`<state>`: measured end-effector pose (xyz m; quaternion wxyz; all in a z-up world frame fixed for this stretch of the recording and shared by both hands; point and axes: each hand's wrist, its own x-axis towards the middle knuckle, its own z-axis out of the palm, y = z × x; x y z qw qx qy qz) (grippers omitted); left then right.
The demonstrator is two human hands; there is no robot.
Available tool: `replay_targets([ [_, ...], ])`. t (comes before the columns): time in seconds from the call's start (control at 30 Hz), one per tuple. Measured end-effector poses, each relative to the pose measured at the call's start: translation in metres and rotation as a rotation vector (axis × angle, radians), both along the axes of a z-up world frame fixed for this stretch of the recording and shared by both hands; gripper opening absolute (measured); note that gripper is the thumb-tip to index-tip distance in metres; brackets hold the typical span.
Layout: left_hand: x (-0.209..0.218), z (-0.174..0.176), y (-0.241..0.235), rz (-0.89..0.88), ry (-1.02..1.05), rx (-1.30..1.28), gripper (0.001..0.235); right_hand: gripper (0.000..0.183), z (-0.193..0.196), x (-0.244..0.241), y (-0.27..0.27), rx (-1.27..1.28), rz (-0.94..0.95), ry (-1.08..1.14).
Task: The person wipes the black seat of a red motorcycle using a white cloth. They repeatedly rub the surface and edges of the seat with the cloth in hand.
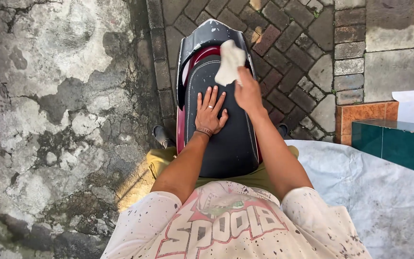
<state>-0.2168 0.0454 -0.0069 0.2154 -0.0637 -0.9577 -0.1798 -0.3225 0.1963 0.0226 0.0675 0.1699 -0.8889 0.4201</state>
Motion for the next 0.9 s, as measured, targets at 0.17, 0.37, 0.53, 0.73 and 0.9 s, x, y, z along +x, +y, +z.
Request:
replay_targets([
  [0.17,-0.002,0.002,0.001,-0.012,0.034,0.04,0.057,0.062,0.049,0.051,0.004,-0.069,0.027,-0.123],
  [0.37,-0.003,0.009,0.003,0.004,0.075,0.035,0.061,0.053,0.031,0.153,0.07,0.046,-0.045,-0.416],
  [0.53,-0.002,0.007,0.004,0.026,0.087,0.041,0.061,0.031,0.004,0.152,0.114,0.43,-0.1,-0.831],
  [0.73,-0.001,0.007,0.008,0.026,0.074,0.057,0.062,0.017,0.075,0.04,0.05,0.259,-0.291,-0.328],
  [0.9,-0.003,0.006,0.007,0.073,0.074,0.052,0.065,0.07,0.018,-0.017,-0.042,0.276,0.097,0.15],
])
